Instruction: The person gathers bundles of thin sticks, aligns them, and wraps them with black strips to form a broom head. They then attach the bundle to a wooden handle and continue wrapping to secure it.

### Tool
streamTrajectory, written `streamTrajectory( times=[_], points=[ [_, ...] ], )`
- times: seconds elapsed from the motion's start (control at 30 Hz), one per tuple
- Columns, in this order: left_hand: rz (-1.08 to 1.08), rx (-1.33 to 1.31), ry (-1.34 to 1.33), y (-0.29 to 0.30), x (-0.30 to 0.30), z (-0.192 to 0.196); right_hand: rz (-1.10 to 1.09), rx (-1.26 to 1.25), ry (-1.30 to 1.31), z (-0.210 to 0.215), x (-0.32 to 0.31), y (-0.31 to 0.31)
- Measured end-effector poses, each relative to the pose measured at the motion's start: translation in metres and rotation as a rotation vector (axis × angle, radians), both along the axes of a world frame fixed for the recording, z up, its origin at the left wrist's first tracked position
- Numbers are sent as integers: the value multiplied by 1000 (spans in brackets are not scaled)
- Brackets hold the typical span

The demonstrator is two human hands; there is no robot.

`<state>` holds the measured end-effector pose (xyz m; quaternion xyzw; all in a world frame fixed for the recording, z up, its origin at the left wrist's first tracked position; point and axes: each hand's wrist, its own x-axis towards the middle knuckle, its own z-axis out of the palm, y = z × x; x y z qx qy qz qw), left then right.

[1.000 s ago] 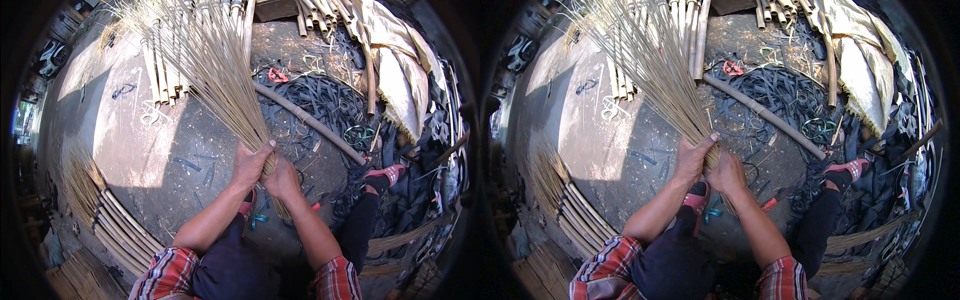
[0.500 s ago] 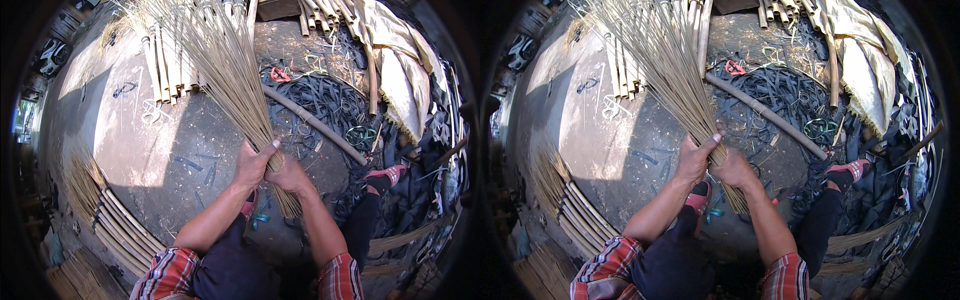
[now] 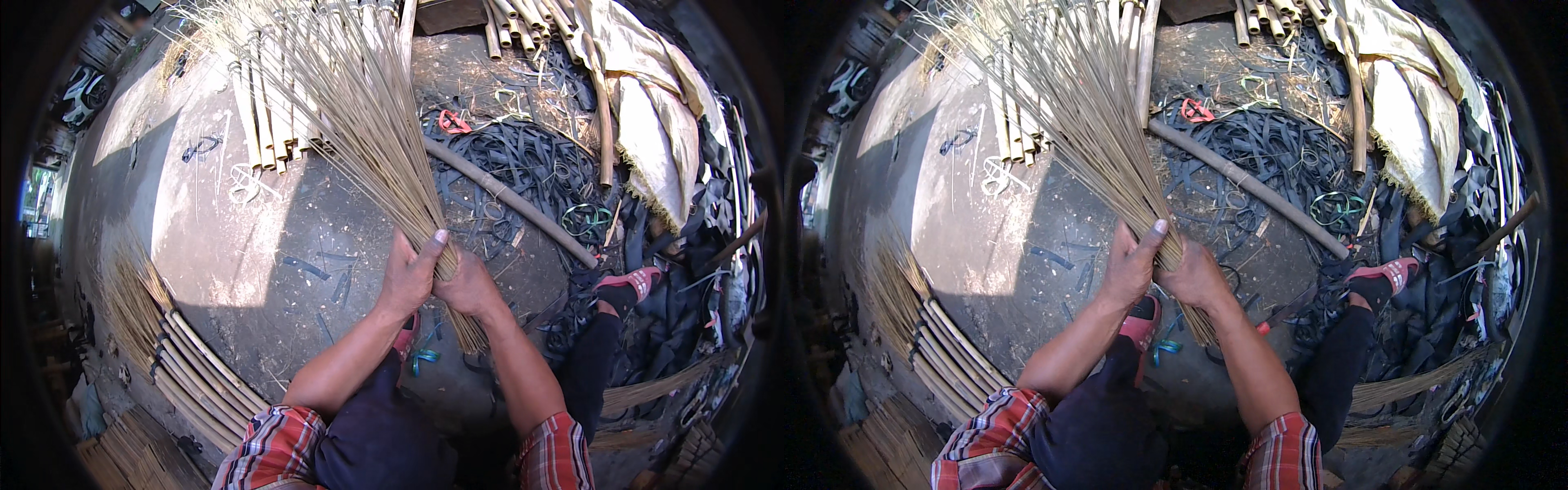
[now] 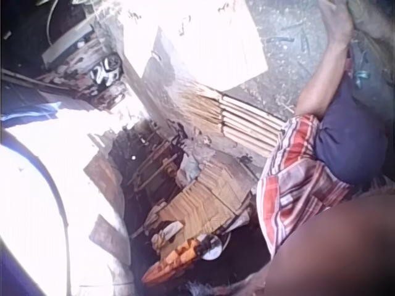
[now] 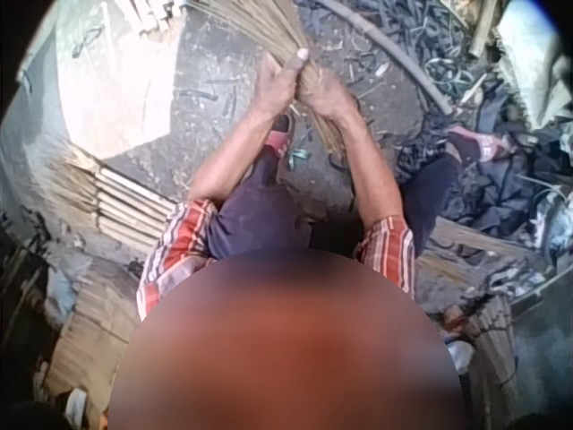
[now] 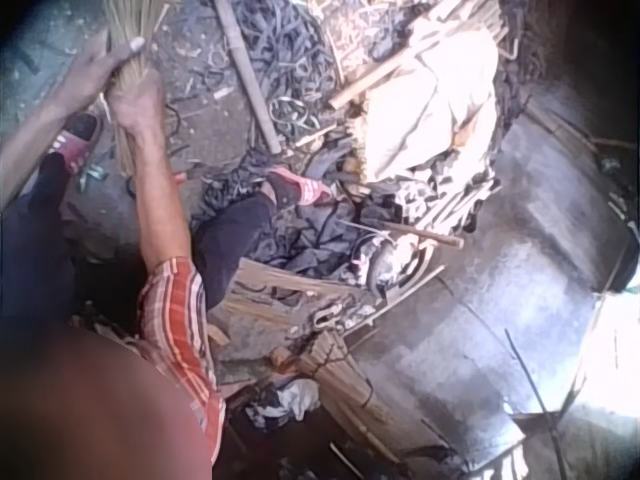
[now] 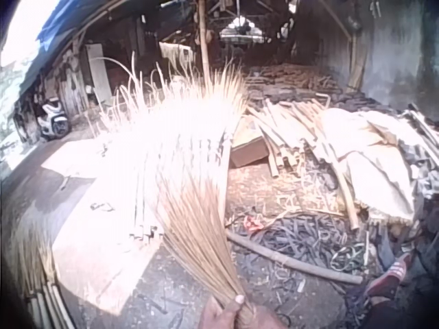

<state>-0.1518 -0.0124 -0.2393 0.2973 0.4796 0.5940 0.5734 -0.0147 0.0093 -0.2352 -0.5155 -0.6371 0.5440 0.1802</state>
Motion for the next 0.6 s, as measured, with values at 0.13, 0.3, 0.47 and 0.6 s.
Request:
streamTrajectory(
  times=[0.13, 0.3, 0.47, 0.6],
  points=[
    [94, 19, -118, 4, 3, 3, 54, -42, -13, -4, 3, 0],
    [37, -39, -37, 9, -2, 3, 88, -80, 116, -16, -3, -4],
    [139, -50, -22, 8, 4, -2, -66, 302, -135, -16, -13, -19],
    [146, -18, 91, 8, 5, 3, -20, 70, -139, -11, -11, -16]
  ],
)
